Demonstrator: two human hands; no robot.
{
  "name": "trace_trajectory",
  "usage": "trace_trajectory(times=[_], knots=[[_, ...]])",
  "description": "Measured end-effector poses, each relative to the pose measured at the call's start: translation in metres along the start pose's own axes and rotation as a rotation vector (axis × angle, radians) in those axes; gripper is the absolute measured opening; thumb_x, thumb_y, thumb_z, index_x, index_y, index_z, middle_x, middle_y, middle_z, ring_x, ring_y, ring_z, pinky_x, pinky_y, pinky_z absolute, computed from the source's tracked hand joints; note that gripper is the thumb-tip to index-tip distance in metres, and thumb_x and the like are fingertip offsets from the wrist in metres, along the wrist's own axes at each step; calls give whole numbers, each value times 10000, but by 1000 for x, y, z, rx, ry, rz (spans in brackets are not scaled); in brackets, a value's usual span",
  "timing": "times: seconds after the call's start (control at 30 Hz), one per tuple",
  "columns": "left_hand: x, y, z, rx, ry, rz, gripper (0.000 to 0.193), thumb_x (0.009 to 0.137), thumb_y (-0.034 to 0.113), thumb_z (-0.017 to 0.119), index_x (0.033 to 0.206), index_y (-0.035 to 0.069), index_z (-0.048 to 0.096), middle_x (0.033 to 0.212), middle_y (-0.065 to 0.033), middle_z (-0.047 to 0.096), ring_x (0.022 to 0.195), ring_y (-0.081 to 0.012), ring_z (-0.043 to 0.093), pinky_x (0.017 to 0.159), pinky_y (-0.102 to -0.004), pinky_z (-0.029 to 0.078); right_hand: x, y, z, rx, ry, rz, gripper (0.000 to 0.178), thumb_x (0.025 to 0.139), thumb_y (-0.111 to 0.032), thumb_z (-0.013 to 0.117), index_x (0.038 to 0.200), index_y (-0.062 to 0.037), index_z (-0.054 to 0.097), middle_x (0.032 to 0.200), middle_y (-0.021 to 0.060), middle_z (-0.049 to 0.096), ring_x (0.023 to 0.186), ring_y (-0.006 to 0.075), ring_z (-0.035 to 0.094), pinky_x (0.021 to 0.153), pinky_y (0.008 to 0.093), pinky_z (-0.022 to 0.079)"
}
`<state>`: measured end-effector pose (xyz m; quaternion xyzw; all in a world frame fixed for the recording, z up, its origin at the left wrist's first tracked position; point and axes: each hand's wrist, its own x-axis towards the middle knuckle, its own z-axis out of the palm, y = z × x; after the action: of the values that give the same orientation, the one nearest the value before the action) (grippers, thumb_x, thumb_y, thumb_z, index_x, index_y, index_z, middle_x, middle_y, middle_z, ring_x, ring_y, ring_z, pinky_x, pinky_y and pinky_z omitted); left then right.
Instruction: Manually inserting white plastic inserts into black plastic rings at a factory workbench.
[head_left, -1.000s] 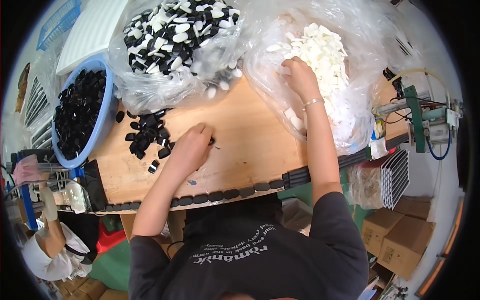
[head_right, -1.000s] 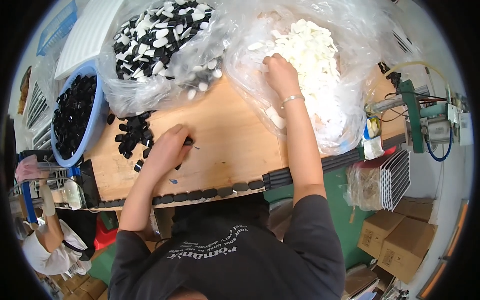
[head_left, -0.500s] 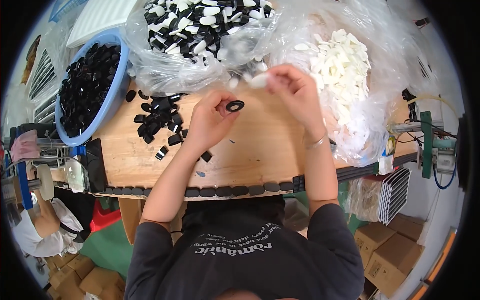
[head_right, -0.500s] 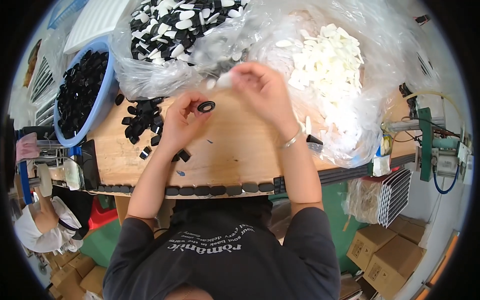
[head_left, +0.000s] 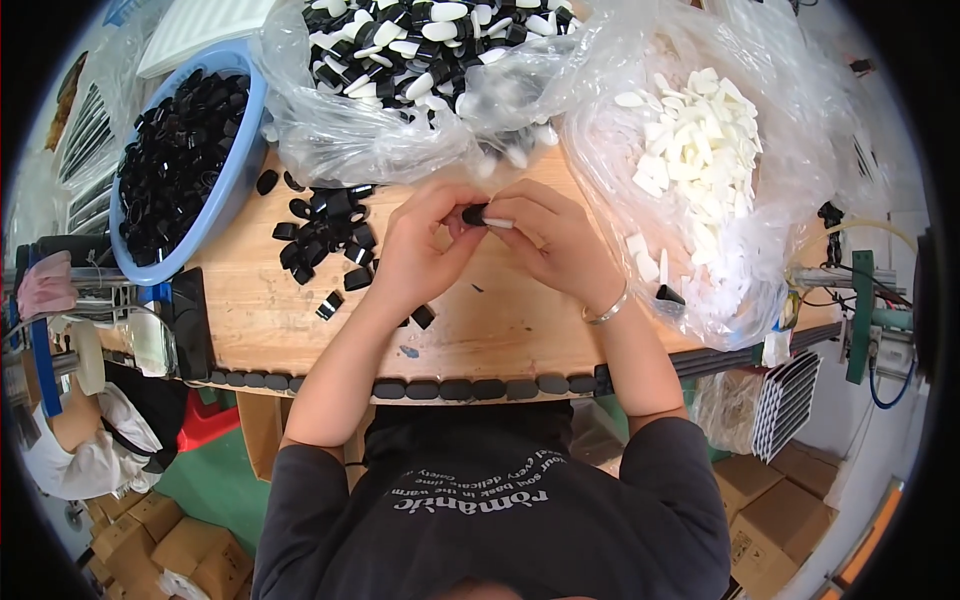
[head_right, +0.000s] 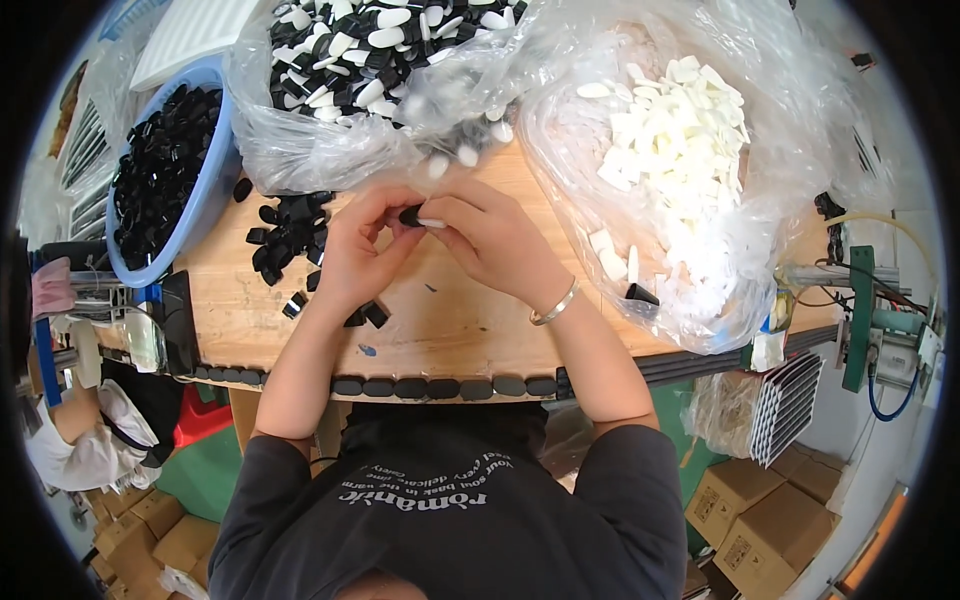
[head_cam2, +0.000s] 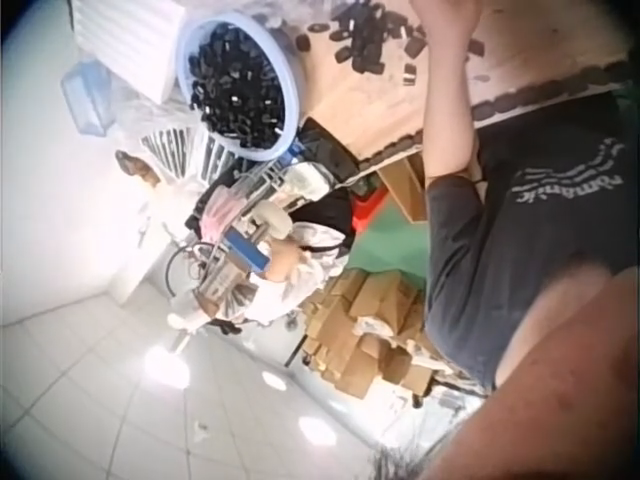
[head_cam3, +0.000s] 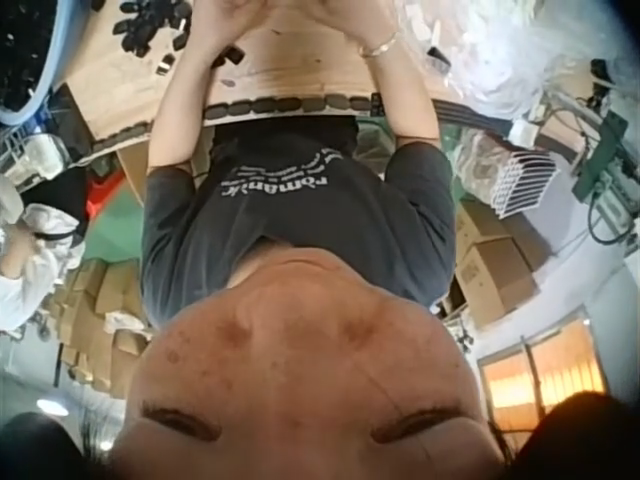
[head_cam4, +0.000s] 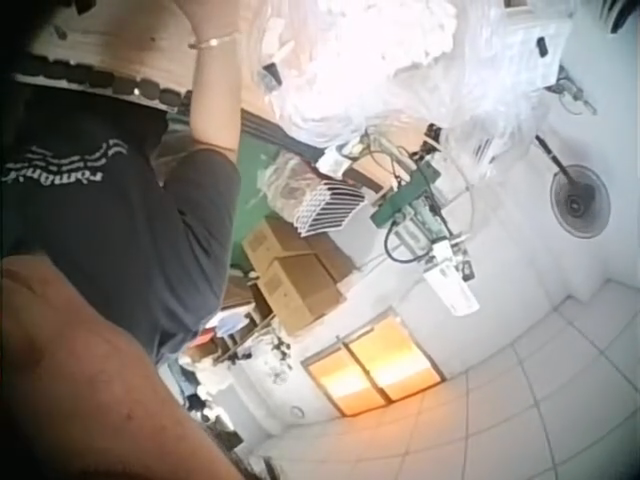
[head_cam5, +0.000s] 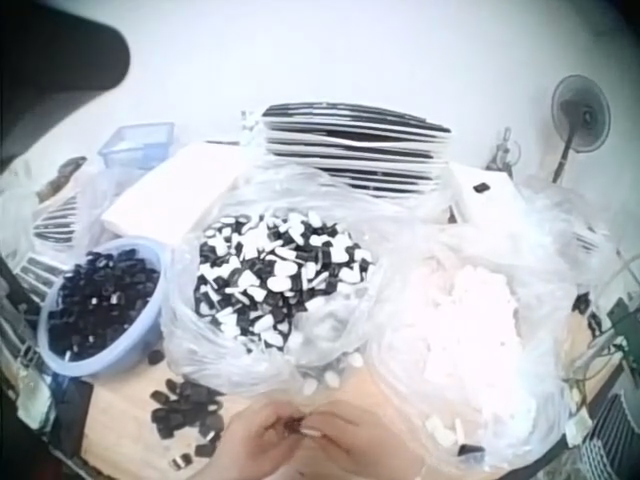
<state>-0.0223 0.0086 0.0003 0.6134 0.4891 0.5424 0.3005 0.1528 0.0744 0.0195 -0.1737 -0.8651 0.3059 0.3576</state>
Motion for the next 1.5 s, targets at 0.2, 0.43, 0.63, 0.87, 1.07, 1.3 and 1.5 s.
trace_trajectory(times=[0.2, 0.43, 0.63, 0.87, 1.07, 1.3, 1.5], knots=[[-4, 3, 7, -159, 144, -71, 298, 735, -88, 710, 999, -2, 602, 932, -41, 613, 761, -80, 554, 705, -218, 471, -5, 3, 12, 488, 117, 299, 221, 841, 14, 639, 1060, -7, 621, 994, 54, 621, 911, 159, 606, 779, 257, 499], [-5, 2, 12, -340, 185, -97, 210, 808, -127, 641, 986, -35, 578, 1039, -87, 612, 917, -125, 590, 835, -240, 474, -9, 6, 14, 1072, 187, 621, 292, 927, -143, 606, 1178, 5, 586, 1123, 58, 620, 974, 124, 596, 815, 269, 508], [-9, -2, 11, -273, 182, -63, 132, 852, -113, 595, 968, -51, 597, 1025, -84, 612, 949, -130, 591, 833, -242, 477, -7, 4, 17, 935, 152, 544, 334, 930, -159, 605, 1219, 3, 562, 1144, 56, 607, 994, 127, 596, 821, 271, 520], [-6, -2, 11, -185, 186, -35, 92, 840, -76, 600, 914, -27, 576, 905, -79, 609, 793, -128, 575, 745, -246, 472, -4, 2, 20, 954, 135, 492, 299, 915, -104, 613, 1187, 13, 570, 1143, 62, 601, 978, 125, 601, 814, 267, 526], [-6, 1, 14, -110, 101, -58, 62, 908, -13, 521, 957, 4, 486, 833, -65, 526, 729, -136, 510, 686, -262, 435, -5, -7, 23, 662, 312, 444, 264, 873, 6, 633, 1119, 2, 535, 1061, 93, 636, 879, 135, 642, 770, 235, 527], [-4, 11, 17, -280, 166, -181, 70, 928, 27, 519, 987, 13, 486, 859, -62, 519, 761, -145, 510, 690, -251, 429, -1, -6, 24, 764, 433, 387, 500, 830, 49, 668, 1219, -53, 372, 1007, 106, 648, 904, 143, 640, 767, 218, 509], [-4, 7, 9, -131, 42, -103, 33, 881, -7, 558, 891, 12, 532, 822, -76, 545, 732, -166, 518, 686, -259, 430, -3, -11, 21, 534, 354, 323, 469, 831, 41, 674, 1186, -56, 382, 998, 100, 654, 873, 123, 623, 746, 204, 498]])
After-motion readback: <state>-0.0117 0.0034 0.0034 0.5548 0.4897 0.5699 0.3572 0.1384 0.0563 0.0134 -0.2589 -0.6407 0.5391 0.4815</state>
